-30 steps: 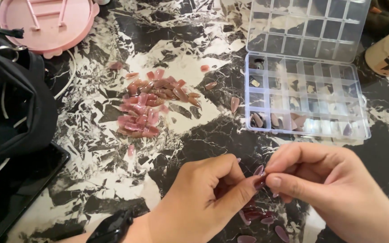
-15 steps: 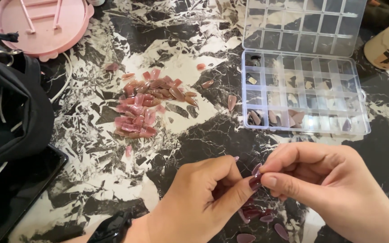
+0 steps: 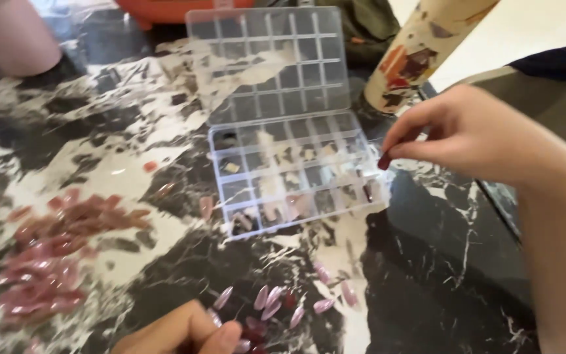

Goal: Sorting artificial nails from a pile into a compartmentalized storage box

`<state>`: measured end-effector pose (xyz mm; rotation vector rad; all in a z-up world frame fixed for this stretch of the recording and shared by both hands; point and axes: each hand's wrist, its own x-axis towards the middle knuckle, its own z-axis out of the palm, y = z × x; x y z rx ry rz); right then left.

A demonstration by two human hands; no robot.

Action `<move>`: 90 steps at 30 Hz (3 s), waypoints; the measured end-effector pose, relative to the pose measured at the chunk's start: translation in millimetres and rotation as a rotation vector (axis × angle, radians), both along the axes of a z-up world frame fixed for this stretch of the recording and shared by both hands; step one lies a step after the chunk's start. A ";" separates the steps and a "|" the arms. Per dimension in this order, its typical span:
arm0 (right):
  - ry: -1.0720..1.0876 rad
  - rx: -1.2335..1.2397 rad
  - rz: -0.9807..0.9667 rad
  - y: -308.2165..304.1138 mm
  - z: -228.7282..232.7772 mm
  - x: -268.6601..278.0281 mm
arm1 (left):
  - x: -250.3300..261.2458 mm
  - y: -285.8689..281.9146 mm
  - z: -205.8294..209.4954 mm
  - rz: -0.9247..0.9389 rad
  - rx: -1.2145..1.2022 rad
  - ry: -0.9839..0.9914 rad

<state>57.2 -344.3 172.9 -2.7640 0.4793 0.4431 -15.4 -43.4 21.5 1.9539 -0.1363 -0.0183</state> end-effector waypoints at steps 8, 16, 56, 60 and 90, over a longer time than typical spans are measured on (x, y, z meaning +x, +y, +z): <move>0.180 0.012 0.133 -6.9 -17.2 4.8 | 21.5 -24.0 2.2 -0.111 -0.030 -0.068; 0.131 -0.050 0.216 -14.9 -31.8 5.8 | 26.6 -31.0 1.8 -0.162 -0.089 -0.081; -0.291 0.029 0.907 54.1 -66.1 -83.2 | 10.0 38.9 3.1 -0.299 -0.229 0.308; 0.120 -0.156 1.063 62.8 -94.0 -87.3 | 10.3 39.1 4.1 -0.296 -0.198 0.264; -0.416 0.420 0.509 19.7 -109.3 -106.1 | -1.8 23.2 3.9 -0.080 -0.199 0.323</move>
